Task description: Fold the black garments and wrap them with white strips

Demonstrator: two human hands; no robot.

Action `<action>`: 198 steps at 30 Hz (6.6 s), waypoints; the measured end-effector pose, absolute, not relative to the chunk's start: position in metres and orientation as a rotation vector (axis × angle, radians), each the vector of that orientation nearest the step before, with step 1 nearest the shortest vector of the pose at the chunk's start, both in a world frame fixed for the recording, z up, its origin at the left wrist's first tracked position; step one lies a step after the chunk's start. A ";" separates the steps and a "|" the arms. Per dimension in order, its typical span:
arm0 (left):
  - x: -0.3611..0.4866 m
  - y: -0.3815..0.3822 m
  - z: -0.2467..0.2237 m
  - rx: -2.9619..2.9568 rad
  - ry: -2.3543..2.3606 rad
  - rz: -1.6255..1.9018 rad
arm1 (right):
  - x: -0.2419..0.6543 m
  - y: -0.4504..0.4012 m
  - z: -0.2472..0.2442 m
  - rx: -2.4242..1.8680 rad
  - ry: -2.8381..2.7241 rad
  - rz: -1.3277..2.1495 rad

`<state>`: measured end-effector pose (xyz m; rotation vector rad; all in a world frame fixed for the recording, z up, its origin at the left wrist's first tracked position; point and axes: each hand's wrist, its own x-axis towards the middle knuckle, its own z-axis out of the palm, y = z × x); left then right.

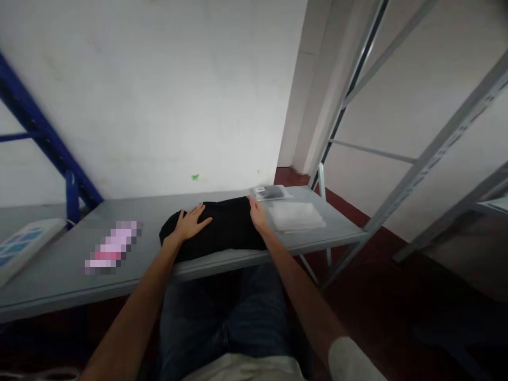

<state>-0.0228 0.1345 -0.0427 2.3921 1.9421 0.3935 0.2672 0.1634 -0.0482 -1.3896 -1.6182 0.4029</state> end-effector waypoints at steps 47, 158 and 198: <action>0.022 0.097 -0.015 2.564 2.109 0.702 | 0.242 0.127 -0.044 -1.368 -2.158 -0.123; 0.043 -0.005 0.022 2.429 1.342 1.661 | 0.338 0.032 0.042 -1.313 -1.748 -0.210; 0.064 -0.023 0.015 2.446 1.125 1.489 | 0.298 -0.029 0.082 -1.643 -2.303 -0.035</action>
